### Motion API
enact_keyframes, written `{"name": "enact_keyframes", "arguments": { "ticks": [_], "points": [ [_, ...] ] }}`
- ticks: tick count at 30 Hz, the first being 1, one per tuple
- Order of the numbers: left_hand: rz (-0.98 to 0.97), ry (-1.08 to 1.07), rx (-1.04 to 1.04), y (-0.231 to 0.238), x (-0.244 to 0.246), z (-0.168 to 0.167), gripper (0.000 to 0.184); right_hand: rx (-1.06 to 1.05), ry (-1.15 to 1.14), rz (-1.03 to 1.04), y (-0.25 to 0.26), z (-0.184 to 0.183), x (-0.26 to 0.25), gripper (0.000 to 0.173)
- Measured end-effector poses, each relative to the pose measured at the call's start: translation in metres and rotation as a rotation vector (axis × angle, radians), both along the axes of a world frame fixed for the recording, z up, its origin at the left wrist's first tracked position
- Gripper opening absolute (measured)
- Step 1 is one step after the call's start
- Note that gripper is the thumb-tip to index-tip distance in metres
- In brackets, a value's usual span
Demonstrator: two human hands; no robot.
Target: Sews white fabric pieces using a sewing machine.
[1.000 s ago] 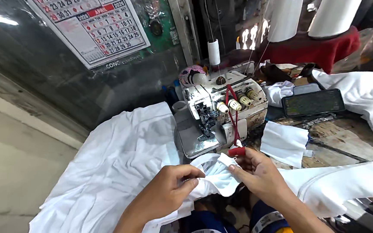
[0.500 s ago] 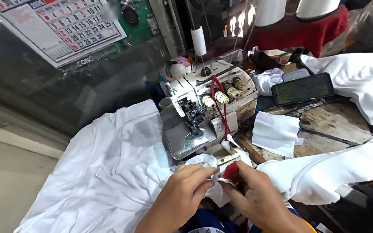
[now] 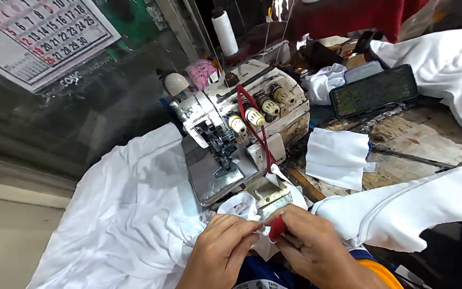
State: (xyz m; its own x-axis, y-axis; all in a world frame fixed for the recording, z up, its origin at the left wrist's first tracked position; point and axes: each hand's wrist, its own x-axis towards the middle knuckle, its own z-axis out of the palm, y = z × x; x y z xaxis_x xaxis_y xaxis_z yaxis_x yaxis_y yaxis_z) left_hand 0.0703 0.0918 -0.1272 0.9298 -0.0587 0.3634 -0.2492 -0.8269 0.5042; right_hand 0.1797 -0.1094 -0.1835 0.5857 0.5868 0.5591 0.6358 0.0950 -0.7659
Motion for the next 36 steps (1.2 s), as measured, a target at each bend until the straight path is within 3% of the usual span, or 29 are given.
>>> {"name": "enact_keyframes", "arguments": {
  "ticks": [11,14,17,19,26,30,33,36],
  "points": [
    [0.029,-0.064,-0.013,-0.003,-0.005,0.014,0.018,-0.008,-0.015,-0.009,0.003,0.021,-0.004,0.013],
    [0.067,-0.076,0.037,0.004,-0.005,0.027,0.021,-0.006,-0.132,-0.043,-0.005,0.024,-0.010,0.018],
    [0.108,-0.060,0.098,0.014,-0.005,0.045,0.026,-0.201,-0.203,0.000,-0.021,0.014,-0.005,0.028],
    [0.122,-0.038,0.128,0.018,-0.003,0.051,0.026,-0.295,-0.244,0.016,-0.028,0.008,0.004,0.026],
    [0.194,-0.080,-0.062,0.032,-0.005,0.049,0.028,0.007,-0.308,0.092,-0.005,0.041,0.015,0.018],
    [0.069,-0.014,-0.220,0.038,-0.013,0.107,0.025,0.096,-0.216,0.141,0.004,0.081,0.003,0.021],
    [0.129,-0.069,0.001,0.050,0.013,0.151,0.018,0.084,0.015,0.048,0.023,0.080,0.009,0.018],
    [0.234,0.174,0.214,0.081,0.064,0.148,0.018,0.151,0.321,-0.101,0.064,0.048,0.026,0.021]
  ]
}}
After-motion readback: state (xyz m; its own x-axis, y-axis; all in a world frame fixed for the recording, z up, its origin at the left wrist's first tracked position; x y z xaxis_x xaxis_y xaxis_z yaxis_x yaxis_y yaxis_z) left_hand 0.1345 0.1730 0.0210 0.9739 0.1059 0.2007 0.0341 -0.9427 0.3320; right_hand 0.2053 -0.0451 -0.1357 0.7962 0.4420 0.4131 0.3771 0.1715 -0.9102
